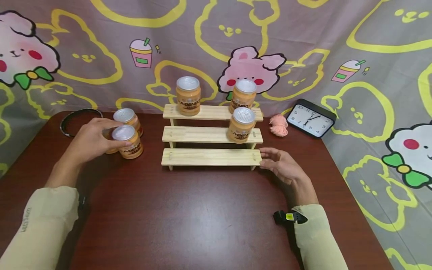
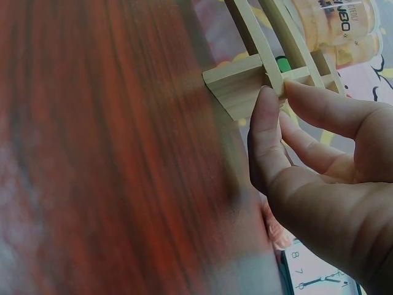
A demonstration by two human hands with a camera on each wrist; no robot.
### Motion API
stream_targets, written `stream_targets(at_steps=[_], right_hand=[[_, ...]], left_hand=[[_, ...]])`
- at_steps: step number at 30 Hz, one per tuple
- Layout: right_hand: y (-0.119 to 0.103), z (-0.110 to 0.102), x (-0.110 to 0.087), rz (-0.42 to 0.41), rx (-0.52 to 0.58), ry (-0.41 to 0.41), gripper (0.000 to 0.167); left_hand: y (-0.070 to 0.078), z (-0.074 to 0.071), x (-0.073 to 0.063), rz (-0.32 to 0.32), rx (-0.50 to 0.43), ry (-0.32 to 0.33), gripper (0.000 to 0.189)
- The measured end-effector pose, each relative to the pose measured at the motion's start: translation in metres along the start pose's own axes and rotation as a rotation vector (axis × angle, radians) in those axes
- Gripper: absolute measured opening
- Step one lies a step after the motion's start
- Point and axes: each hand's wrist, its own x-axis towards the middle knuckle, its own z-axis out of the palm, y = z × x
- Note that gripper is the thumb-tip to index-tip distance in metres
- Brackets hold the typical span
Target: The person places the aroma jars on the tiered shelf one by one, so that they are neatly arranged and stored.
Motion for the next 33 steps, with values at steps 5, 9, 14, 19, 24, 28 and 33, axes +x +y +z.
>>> stream_targets(at_steps=[5, 9, 14, 19, 24, 28, 33], right_hand=[[0.0, -0.001, 0.0, 0.003, 0.0, 0.0, 0.058], [0.0, 0.0, 0.0, 0.003, 0.002, 0.001, 0.058], [0.0, 0.001, -0.001, -0.003, 0.007, 0.001, 0.058], [-0.001, 0.001, -0.001, -0.015, 0.013, -0.011, 0.058], [-0.002, 0.001, -0.002, -0.01, 0.018, -0.003, 0.057], [-0.002, 0.001, -0.002, 0.001, 0.017, 0.003, 0.057], [-0.003, 0.001, -0.002, 0.002, 0.007, -0.002, 0.057]], left_hand=[[0.004, 0.0, -0.001, -0.033, -0.022, 0.012, 0.066], [0.008, 0.0, -0.002, -0.044, -0.05, 0.032, 0.065], [0.012, 0.002, -0.001, -0.066, -0.109, 0.065, 0.065], [0.015, 0.003, 0.001, -0.079, -0.154, 0.086, 0.064], [0.019, 0.005, 0.002, -0.098, -0.189, 0.08, 0.066], [0.021, 0.008, 0.004, -0.099, -0.233, 0.088, 0.062], [0.024, 0.011, 0.005, -0.104, -0.311, 0.111, 0.058]])
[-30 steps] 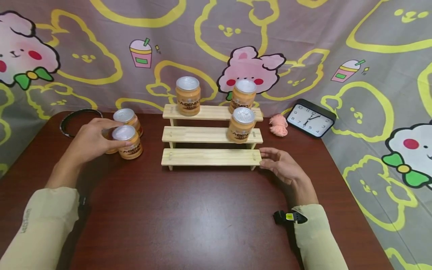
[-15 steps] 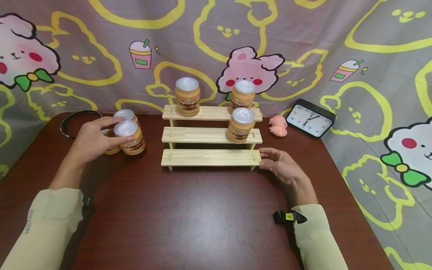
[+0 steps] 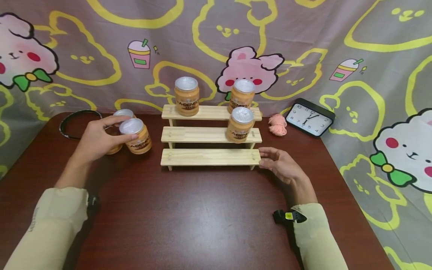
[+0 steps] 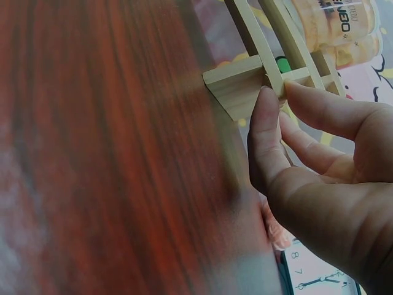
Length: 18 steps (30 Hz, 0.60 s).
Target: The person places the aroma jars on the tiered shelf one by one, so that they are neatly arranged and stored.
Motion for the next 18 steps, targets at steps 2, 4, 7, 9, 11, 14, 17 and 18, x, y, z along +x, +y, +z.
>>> stream_targets(at_steps=[2, 4, 7, 9, 11, 14, 17, 18], right_hand=[[0.001, -0.001, 0.0, 0.002, -0.001, 0.0, 0.056], [0.0, -0.001, 0.001, 0.0, -0.004, -0.004, 0.057], [-0.001, 0.0, 0.002, 0.001, -0.004, -0.005, 0.056], [-0.002, 0.0, 0.002, -0.002, -0.004, -0.009, 0.056], [-0.003, -0.001, 0.003, -0.006, 0.001, -0.013, 0.056], [-0.003, -0.001, 0.003, -0.005, -0.002, -0.015, 0.057], [-0.002, -0.001, 0.002, 0.005, -0.008, -0.013, 0.057], [-0.001, -0.001, 0.002, 0.008, -0.012, -0.011, 0.057]], left_hand=[[0.003, 0.002, 0.0, -0.005, -0.034, 0.005, 0.056], [0.006, 0.003, 0.0, -0.003, -0.061, 0.007, 0.055], [0.011, 0.003, 0.0, 0.01, -0.092, 0.01, 0.054], [0.014, 0.003, 0.0, 0.027, -0.111, 0.018, 0.053], [0.015, 0.004, 0.0, 0.045, -0.139, 0.035, 0.053], [0.019, 0.004, 0.0, 0.068, -0.172, 0.056, 0.051], [0.023, 0.005, 0.0, 0.08, -0.199, 0.061, 0.05], [0.025, 0.005, 0.0, 0.089, -0.213, 0.063, 0.049]])
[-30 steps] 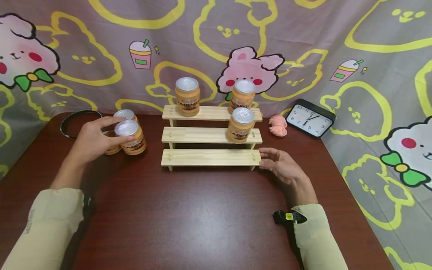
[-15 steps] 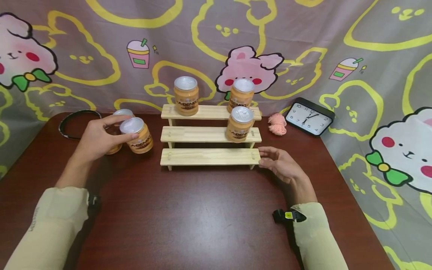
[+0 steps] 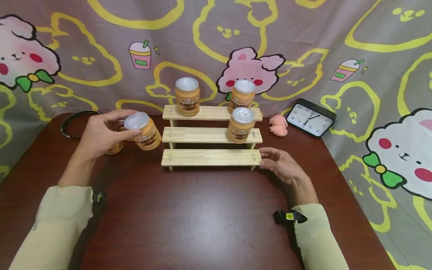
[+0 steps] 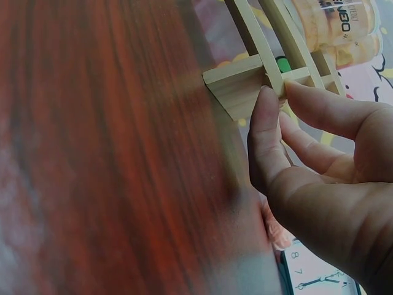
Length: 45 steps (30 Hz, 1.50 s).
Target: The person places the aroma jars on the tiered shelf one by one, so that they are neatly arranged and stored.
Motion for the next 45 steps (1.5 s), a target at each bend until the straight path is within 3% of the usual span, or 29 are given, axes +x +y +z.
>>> stream_targets(at_steps=[8, 13, 20, 39, 45], right_hand=[[0.001, -0.001, -0.001, -0.004, 0.003, -0.004, 0.057], [0.002, -0.002, 0.0, -0.014, 0.018, -0.004, 0.056], [0.001, -0.002, 0.001, -0.023, 0.017, -0.011, 0.056], [0.005, -0.002, -0.001, -0.033, 0.025, -0.017, 0.054], [0.003, -0.001, 0.0, -0.012, 0.013, 0.0, 0.056]], left_hand=[[0.011, 0.013, 0.004, 0.105, -0.124, 0.008, 0.048], [0.016, 0.023, 0.01, 0.094, -0.174, -0.009, 0.047], [0.023, 0.034, 0.015, 0.082, -0.161, -0.021, 0.047], [0.029, 0.068, 0.03, 0.15, -0.27, -0.132, 0.049], [0.032, 0.074, 0.036, 0.17, -0.241, -0.16, 0.05]])
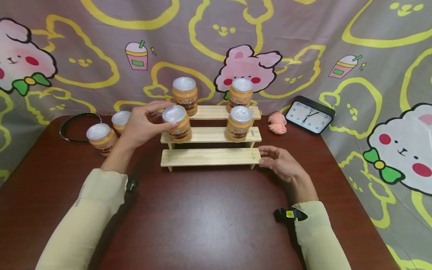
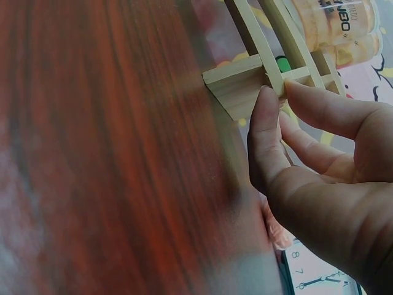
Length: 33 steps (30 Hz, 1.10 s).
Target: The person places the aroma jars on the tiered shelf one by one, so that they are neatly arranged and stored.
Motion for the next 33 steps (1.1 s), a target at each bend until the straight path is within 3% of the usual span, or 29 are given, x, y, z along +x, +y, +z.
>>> stream_targets(at_steps=[7, 17, 25, 33], right_hand=[[-0.002, 0.0, 0.001, 0.005, 0.006, -0.003, 0.057], [-0.002, 0.0, 0.002, 0.023, 0.0, 0.0, 0.056], [0.0, -0.001, 0.001, 0.02, 0.0, 0.003, 0.056], [0.001, -0.001, 0.001, 0.01, 0.011, -0.002, 0.056]], left_hand=[[-0.005, 0.007, 0.007, -0.01, 0.035, -0.031, 0.051], [-0.006, 0.015, 0.011, -0.047, -0.086, -0.074, 0.051], [-0.009, 0.016, 0.013, 0.009, -0.01, -0.083, 0.048], [-0.009, 0.014, 0.013, -0.002, -0.01, -0.091, 0.049]])
